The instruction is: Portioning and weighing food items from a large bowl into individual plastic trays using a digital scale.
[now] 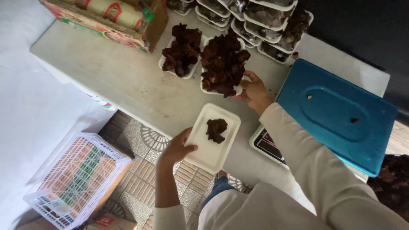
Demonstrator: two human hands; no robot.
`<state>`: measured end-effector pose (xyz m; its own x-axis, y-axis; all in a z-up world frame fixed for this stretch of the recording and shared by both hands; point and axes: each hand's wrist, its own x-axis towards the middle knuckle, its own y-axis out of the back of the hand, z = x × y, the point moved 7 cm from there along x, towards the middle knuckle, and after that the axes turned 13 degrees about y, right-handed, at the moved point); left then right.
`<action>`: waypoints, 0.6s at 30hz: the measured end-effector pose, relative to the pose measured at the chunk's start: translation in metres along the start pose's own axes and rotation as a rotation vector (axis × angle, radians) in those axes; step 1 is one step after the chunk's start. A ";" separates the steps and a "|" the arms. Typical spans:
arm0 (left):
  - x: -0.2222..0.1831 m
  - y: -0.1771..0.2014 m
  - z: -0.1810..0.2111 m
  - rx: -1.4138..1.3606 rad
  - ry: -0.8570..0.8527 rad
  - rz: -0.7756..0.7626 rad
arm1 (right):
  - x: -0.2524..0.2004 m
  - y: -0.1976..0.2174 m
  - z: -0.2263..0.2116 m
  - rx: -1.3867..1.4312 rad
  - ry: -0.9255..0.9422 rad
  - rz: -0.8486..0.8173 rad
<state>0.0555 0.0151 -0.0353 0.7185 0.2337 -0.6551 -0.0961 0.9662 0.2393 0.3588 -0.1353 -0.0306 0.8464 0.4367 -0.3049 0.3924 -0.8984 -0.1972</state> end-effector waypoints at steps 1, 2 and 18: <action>-0.002 0.000 -0.001 -0.004 -0.001 0.005 | 0.003 -0.002 0.006 -0.003 0.001 -0.006; -0.004 0.000 -0.005 0.017 0.054 0.022 | 0.006 -0.002 0.014 0.009 -0.013 0.021; -0.023 -0.005 0.031 0.073 0.117 0.118 | 0.021 -0.011 0.036 -0.046 0.005 0.236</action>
<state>0.0614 0.0012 0.0008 0.6199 0.3600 -0.6972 -0.1214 0.9218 0.3681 0.3597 -0.1148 -0.0684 0.9184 0.2142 -0.3327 0.1995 -0.9768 -0.0783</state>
